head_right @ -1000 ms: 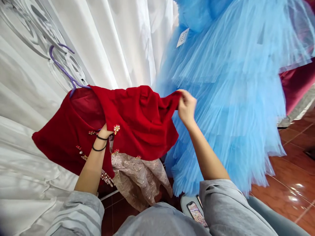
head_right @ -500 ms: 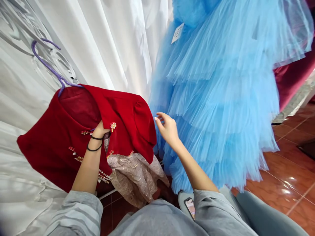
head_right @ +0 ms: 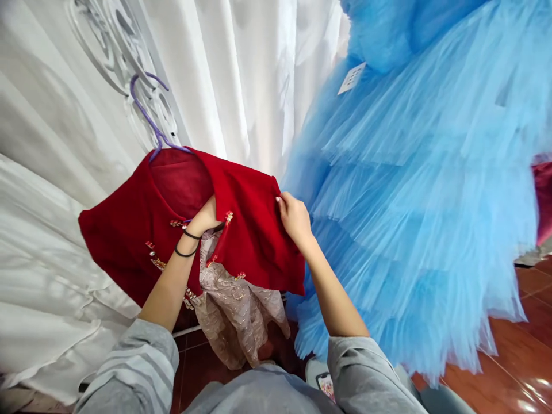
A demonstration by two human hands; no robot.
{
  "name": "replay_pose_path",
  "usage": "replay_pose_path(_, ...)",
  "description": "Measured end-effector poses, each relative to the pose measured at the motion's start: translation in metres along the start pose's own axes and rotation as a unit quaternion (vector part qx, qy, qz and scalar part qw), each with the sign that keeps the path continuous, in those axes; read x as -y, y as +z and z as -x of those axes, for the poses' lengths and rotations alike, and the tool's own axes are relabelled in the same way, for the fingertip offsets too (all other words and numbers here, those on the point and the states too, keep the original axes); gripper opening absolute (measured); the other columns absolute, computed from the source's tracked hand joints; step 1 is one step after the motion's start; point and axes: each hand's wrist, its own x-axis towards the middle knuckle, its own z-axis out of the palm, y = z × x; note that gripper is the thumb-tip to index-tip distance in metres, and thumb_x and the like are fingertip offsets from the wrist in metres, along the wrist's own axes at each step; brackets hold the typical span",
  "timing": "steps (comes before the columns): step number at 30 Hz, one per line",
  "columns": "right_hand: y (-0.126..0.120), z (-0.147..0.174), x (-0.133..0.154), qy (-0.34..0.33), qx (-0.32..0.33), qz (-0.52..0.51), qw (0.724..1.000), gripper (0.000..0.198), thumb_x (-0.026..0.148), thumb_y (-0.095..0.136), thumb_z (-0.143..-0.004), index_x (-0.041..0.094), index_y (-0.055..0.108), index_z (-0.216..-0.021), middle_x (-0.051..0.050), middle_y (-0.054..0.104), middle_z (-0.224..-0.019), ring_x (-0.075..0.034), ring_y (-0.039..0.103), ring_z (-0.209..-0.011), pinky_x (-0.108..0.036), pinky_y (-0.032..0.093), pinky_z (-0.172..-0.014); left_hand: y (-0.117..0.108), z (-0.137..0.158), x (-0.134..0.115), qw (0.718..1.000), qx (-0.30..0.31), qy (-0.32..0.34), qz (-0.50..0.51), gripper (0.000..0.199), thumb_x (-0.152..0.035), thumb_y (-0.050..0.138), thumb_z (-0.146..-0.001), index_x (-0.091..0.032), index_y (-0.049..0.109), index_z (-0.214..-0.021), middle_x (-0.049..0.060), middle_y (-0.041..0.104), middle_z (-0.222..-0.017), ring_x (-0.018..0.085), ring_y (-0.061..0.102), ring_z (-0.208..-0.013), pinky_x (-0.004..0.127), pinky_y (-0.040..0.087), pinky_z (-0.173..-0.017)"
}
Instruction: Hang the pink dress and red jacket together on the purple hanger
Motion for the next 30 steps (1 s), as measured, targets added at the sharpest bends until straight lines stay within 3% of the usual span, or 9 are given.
replay_pose_path(2, 0.002, 0.001, 0.004, 0.030, 0.051, 0.026, 0.998, 0.034, 0.035, 0.039, -0.095, 0.016, 0.063, -0.083, -0.010, 0.066, -0.080, -0.020, 0.060, -0.073, -0.031, 0.045, -0.072, -0.002, 0.000, -0.009, 1.000, 0.010, 0.011, -0.008, 0.011, -0.006, 0.058, -0.067, -0.015, 0.059, -0.072, 0.011, 0.070, -0.088, 0.023, 0.066, -0.088, 0.035, 0.053, -0.089)
replay_pose_path(6, -0.002, 0.019, 0.035, -0.012, -0.133, -0.018, 0.991, 0.034, 0.038, 0.039, -0.095, 0.017, 0.063, -0.107, -0.012, 0.067, -0.095, -0.022, 0.062, -0.086, -0.035, 0.050, -0.081, -0.013, 0.026, -0.025, 0.984, -0.173, 0.044, -0.027, 0.012, -0.016, 0.053, -0.081, -0.015, 0.064, -0.085, 0.010, 0.070, -0.093, 0.021, 0.065, -0.090, 0.032, 0.052, -0.087)
replay_pose_path(9, 0.007, 0.041, 0.065, -0.074, -0.145, -0.077, 0.984, 0.035, 0.042, 0.044, -0.094, 0.018, 0.058, -0.115, -0.010, 0.064, -0.093, -0.019, 0.060, -0.079, -0.034, 0.053, -0.077, -0.022, 0.065, -0.031, 0.907, -0.404, 0.005, -0.123, 0.018, -0.022, 0.048, -0.090, -0.018, 0.064, -0.096, 0.009, 0.069, -0.099, 0.020, 0.063, -0.097, 0.035, 0.047, -0.094)
replay_pose_path(11, 0.024, 0.050, 0.081, -0.097, -0.117, -0.099, 0.983, 0.054, 0.047, 0.054, -0.089, 0.018, 0.045, -0.133, -0.011, 0.063, -0.100, -0.020, 0.061, -0.081, -0.034, 0.055, -0.074, -0.023, 0.087, -0.030, 0.850, -0.485, -0.067, -0.194, 0.015, -0.029, 0.053, -0.089, -0.018, 0.061, -0.096, 0.010, 0.067, -0.095, 0.022, 0.062, -0.092, 0.038, 0.046, -0.092)
replay_pose_path(14, 0.059, 0.046, 0.095, -0.101, -0.078, -0.078, 0.989, 0.085, 0.051, 0.060, -0.083, 0.015, 0.021, -0.150, -0.017, 0.058, -0.119, -0.027, 0.061, -0.100, -0.038, 0.057, -0.076, -0.017, 0.101, -0.020, 0.828, -0.456, -0.184, -0.268, 0.042, -0.044, 0.064, -0.081, -0.014, 0.056, -0.109, 0.015, 0.063, -0.106, 0.030, 0.058, -0.098, 0.042, 0.047, -0.086)
replay_pose_path(18, 0.082, 0.028, 0.102, -0.135, -0.066, -0.110, 0.982, 0.058, 0.030, 0.040, -0.093, 0.011, 0.028, -0.147, -0.020, 0.056, -0.129, -0.025, 0.064, -0.101, -0.038, 0.058, -0.080, -0.019, 0.101, -0.006, 0.847, -0.347, -0.255, -0.311, 0.046, -0.033, 0.067, -0.081, -0.013, 0.052, -0.119, 0.016, 0.061, -0.114, 0.031, 0.059, -0.101, 0.039, 0.048, -0.080)
replay_pose_path(22, 0.058, 0.034, 0.126, -0.180, -0.122, -0.199, 0.956, 0.048, 0.026, 0.044, -0.094, 0.013, 0.037, -0.140, -0.014, 0.064, -0.117, -0.019, 0.068, -0.093, -0.032, 0.059, -0.080, -0.044, 0.103, -0.020, 0.898, -0.306, -0.216, -0.231, 0.008, -0.021, 0.057, -0.086, -0.017, 0.055, -0.092, 0.006, 0.062, -0.083, 0.021, 0.061, -0.076, 0.029, 0.044, -0.063)
replay_pose_path(24, 0.048, 0.042, 0.144, -0.220, -0.132, -0.207, 0.944, 0.045, 0.024, 0.044, -0.094, 0.014, 0.041, -0.138, -0.013, 0.063, -0.120, -0.019, 0.067, -0.100, -0.032, 0.059, -0.085, -0.055, 0.098, -0.029, 0.907, -0.337, -0.169, -0.189, 0.011, -0.021, 0.055, -0.087, -0.018, 0.049, -0.078, 0.001, 0.054, -0.068, 0.016, 0.055, -0.064, 0.027, 0.041, -0.060)
replay_pose_path(30, 0.078, 0.057, 0.157, -0.236, -0.038, -0.169, 0.956, 0.051, 0.023, 0.037, -0.094, 0.007, 0.038, -0.143, -0.019, 0.058, -0.128, -0.024, 0.062, -0.114, -0.037, 0.056, -0.094, -0.040, 0.078, -0.012, 0.933, -0.295, -0.162, -0.131, 0.005, -0.016, 0.052, -0.089, -0.016, 0.051, -0.094, 0.006, 0.058, -0.085, 0.018, 0.058, -0.074, 0.028, 0.044, -0.064)
